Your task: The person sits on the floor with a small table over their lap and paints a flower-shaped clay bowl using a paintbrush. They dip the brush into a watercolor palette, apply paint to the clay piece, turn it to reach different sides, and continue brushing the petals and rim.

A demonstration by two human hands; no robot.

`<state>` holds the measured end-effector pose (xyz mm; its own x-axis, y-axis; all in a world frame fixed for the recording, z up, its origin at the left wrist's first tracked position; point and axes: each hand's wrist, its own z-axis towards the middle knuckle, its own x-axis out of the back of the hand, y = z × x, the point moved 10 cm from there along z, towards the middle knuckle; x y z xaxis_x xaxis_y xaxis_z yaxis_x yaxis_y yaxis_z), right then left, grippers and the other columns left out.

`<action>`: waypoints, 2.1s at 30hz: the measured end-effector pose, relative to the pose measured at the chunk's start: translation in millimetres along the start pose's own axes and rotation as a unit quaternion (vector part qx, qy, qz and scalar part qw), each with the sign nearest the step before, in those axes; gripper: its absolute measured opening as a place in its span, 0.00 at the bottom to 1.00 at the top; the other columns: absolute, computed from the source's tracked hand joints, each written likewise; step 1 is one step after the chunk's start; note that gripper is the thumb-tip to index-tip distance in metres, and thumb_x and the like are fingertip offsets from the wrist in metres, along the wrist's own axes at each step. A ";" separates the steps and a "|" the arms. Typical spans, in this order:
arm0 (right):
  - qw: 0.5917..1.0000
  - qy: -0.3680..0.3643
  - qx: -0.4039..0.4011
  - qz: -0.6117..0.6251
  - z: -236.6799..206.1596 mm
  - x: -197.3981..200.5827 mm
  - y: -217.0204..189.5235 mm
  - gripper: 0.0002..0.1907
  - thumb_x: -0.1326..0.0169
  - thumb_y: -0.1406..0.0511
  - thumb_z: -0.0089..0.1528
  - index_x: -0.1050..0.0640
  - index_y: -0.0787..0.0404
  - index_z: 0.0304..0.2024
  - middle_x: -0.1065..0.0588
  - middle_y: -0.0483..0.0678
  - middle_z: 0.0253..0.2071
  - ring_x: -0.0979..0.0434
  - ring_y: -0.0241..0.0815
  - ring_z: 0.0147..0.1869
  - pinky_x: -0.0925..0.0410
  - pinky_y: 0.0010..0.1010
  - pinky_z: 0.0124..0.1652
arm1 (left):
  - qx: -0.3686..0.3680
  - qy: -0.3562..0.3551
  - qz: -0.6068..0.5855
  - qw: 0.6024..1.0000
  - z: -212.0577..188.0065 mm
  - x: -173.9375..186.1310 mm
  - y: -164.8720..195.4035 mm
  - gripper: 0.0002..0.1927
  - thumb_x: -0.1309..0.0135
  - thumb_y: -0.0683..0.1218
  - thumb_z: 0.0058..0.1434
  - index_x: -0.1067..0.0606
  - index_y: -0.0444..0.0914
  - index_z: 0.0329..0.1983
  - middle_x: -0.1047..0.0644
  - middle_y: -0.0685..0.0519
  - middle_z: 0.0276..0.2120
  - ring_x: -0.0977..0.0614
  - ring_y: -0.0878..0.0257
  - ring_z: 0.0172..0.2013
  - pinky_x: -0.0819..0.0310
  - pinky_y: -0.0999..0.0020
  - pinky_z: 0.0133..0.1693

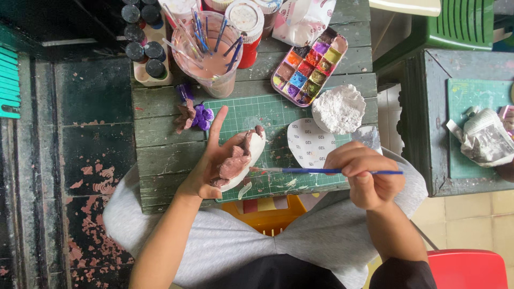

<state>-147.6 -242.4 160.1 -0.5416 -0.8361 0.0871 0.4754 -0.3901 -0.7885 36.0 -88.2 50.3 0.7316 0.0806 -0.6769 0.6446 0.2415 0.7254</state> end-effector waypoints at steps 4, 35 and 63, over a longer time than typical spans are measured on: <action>0.997 -0.031 0.037 -0.060 3.0 -9.1 -8.6 0.11 0.55 0.66 0.74 0.29 0.68 0.40 0.24 0.56 0.35 0.20 0.50 0.38 0.23 0.38 0.39 | 0.020 0.010 -0.012 1.000 -1.1 -0.5 -3.2 0.85 0.21 0.59 0.40 0.78 0.48 0.81 0.38 0.41 0.72 0.34 0.52 0.71 0.47 0.54 0.74; 0.997 0.056 -0.041 0.032 -0.7 16.2 38.8 0.10 0.56 0.68 0.76 0.28 0.70 0.45 0.24 0.62 0.37 0.22 0.51 0.38 0.25 0.36 0.38 | 0.013 0.003 -0.008 1.000 3.9 -6.0 2.2 0.85 0.21 0.57 0.40 0.79 0.48 0.80 0.37 0.41 0.71 0.35 0.49 0.72 0.49 0.53 0.75; 0.948 0.165 -0.187 0.197 -11.6 25.2 97.7 0.14 0.54 0.65 0.78 0.27 0.73 0.46 0.25 0.57 0.34 0.23 0.45 0.35 0.28 0.34 0.37 | 0.064 -0.009 -0.014 0.998 4.6 -17.3 -4.9 0.91 0.18 0.57 0.30 0.79 0.51 0.80 0.38 0.33 0.71 0.33 0.44 0.71 0.43 0.52 0.73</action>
<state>-122.8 -297.1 78.2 -0.5903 -0.6982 -0.4050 0.4403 0.1419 -0.8865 21.2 -95.2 59.1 0.7154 0.0582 -0.6963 0.6876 0.1181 0.7164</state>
